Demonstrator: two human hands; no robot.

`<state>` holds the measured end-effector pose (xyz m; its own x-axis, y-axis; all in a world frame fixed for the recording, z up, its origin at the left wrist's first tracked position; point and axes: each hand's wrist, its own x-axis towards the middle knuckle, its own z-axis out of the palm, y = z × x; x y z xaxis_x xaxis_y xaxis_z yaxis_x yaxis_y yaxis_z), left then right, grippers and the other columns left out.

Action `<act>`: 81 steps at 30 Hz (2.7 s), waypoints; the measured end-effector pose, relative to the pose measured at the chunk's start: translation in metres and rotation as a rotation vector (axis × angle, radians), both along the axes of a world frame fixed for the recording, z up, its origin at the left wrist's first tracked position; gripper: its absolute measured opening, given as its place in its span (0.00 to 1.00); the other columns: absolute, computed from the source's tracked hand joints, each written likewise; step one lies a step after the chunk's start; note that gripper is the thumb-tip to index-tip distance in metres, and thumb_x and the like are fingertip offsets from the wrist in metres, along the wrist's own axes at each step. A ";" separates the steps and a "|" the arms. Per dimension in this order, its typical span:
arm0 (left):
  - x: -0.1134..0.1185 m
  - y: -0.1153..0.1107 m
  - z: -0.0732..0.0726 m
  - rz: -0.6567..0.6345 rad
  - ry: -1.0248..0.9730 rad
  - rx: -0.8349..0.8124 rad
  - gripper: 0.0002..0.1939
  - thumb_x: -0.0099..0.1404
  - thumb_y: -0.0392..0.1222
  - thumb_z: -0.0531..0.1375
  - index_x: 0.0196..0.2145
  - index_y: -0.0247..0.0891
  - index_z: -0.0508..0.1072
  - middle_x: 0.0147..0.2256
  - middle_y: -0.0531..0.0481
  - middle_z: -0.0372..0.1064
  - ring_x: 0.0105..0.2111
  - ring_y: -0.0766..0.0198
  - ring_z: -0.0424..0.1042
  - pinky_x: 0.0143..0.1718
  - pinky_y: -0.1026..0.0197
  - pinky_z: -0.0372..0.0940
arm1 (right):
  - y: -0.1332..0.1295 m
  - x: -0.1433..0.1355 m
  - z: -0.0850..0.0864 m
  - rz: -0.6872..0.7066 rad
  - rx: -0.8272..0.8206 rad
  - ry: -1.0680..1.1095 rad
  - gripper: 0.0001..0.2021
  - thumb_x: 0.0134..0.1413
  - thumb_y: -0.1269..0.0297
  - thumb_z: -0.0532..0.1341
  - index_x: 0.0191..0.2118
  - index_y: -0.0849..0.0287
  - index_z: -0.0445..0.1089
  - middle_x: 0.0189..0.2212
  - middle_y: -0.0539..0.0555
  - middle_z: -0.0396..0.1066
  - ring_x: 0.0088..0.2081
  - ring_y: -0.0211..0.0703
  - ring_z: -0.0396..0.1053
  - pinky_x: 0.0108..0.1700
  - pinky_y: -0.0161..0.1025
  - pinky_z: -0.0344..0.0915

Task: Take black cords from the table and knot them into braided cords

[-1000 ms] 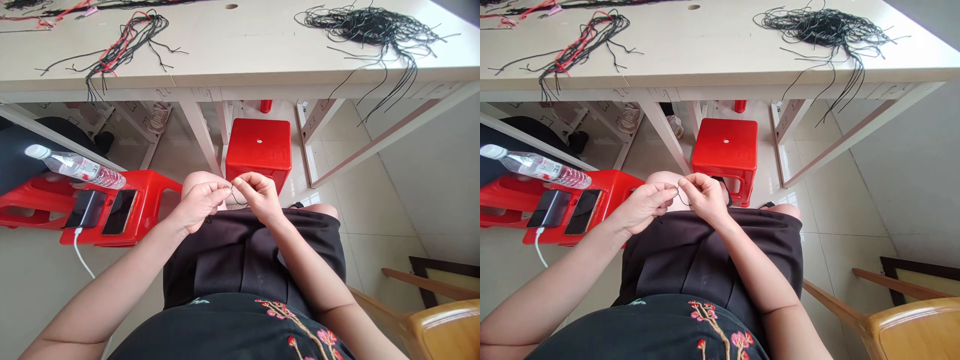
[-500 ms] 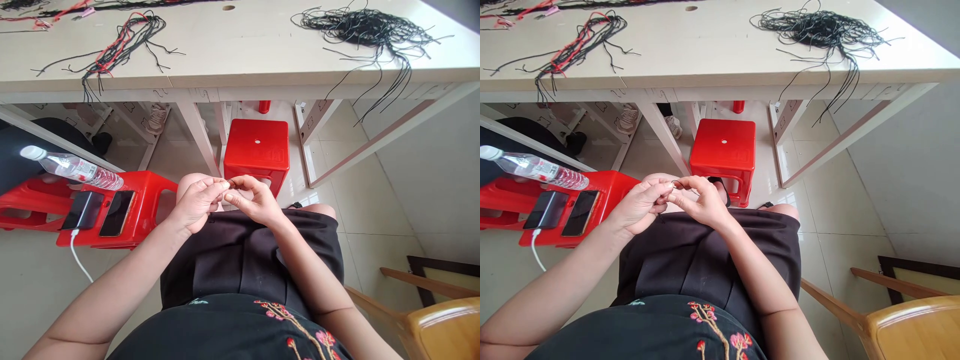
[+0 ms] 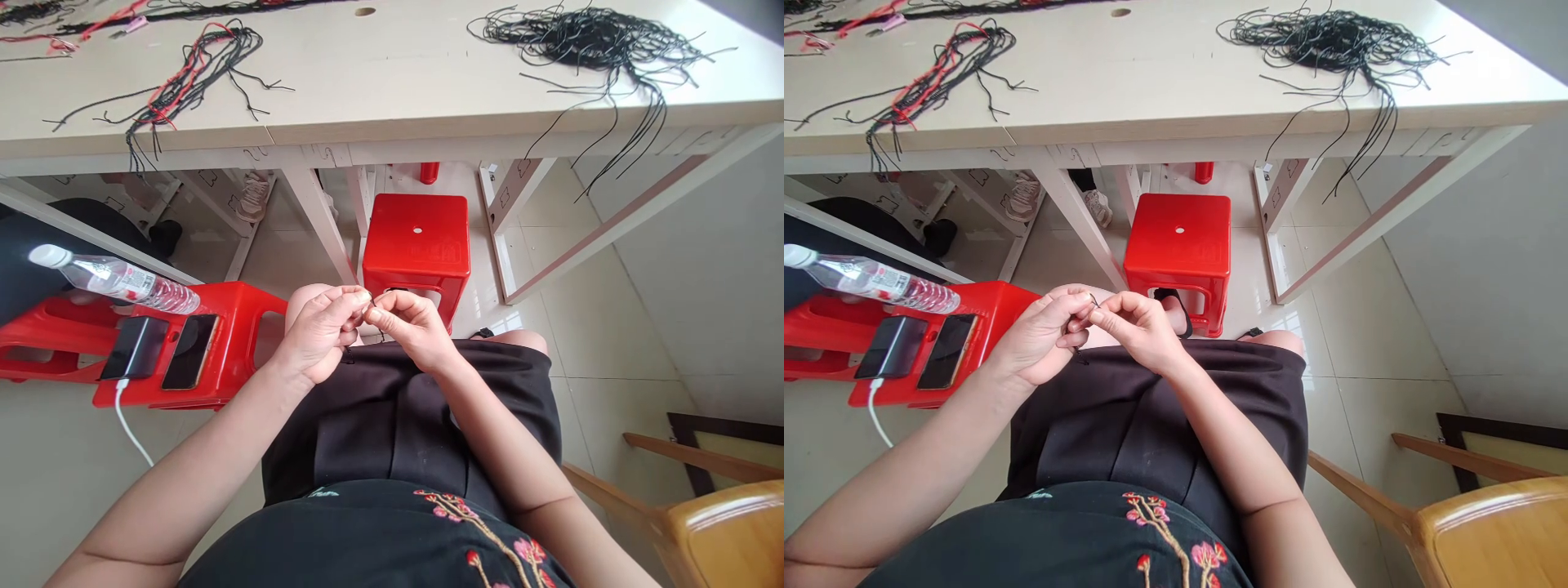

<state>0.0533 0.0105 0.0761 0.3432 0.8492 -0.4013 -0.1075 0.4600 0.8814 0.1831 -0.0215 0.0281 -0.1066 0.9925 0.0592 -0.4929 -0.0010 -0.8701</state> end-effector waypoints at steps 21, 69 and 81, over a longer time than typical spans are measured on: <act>0.008 -0.006 0.000 -0.124 0.250 0.185 0.13 0.52 0.48 0.65 0.29 0.34 0.75 0.22 0.56 0.60 0.19 0.75 0.53 0.16 0.70 0.48 | -0.002 -0.001 0.003 -0.452 0.063 -0.289 0.09 0.50 0.59 0.62 0.29 0.59 0.70 0.23 0.49 0.67 0.27 0.35 0.63 0.31 0.34 0.63; -0.009 0.050 0.035 -0.164 0.237 0.267 0.13 0.51 0.48 0.66 0.29 0.35 0.76 0.24 0.50 0.68 0.18 0.75 0.53 0.17 0.70 0.47 | 0.049 0.038 0.046 -0.582 0.113 -0.455 0.09 0.41 0.61 0.60 0.20 0.58 0.62 0.17 0.46 0.56 0.20 0.33 0.51 0.22 0.32 0.52; 0.017 0.247 0.081 0.097 0.524 0.748 0.11 0.50 0.46 0.64 0.28 0.35 0.74 0.26 0.51 0.69 0.21 0.71 0.59 0.21 0.68 0.54 | 0.228 0.081 0.106 -0.604 0.059 -0.757 0.06 0.41 0.64 0.55 0.21 0.58 0.57 0.17 0.44 0.50 0.19 0.30 0.46 0.20 0.31 0.44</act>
<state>0.0705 0.2574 0.1569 0.1862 0.9658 0.1806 0.3813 -0.2404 0.8927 0.2641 0.2065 0.1341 0.3894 0.8903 0.2362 0.2946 0.1226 -0.9477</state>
